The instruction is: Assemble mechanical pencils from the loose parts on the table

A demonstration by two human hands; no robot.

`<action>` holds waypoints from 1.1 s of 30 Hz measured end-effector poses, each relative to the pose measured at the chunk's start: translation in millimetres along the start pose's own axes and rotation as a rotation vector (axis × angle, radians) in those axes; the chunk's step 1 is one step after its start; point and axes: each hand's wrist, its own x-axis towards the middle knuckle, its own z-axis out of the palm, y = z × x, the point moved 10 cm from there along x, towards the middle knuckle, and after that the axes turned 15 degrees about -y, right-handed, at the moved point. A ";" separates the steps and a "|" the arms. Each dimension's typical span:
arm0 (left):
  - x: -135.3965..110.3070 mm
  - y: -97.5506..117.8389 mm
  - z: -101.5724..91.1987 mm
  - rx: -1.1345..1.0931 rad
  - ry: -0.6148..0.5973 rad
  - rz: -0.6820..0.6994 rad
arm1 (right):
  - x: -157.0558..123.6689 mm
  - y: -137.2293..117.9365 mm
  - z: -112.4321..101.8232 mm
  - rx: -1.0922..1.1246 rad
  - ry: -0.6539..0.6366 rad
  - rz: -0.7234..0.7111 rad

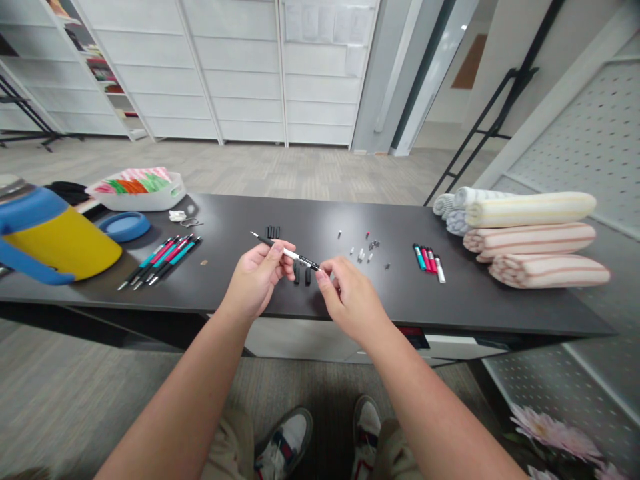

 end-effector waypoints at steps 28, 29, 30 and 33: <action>-6.3 15.7 10.2 0.249 -0.041 0.112 | -44.7 76.9 -91.2 -0.564 0.307 0.543; -8.3 16.1 12.5 0.323 -0.046 0.102 | -45.7 87.1 -90.6 -0.592 0.258 0.562; -10.4 16.6 14.7 0.405 -0.049 0.091 | -46.0 96.7 -88.7 -0.604 0.210 0.573; -15.2 23.3 23.2 0.715 -0.082 0.110 | -45.4 116.9 -83.1 -0.585 0.110 0.580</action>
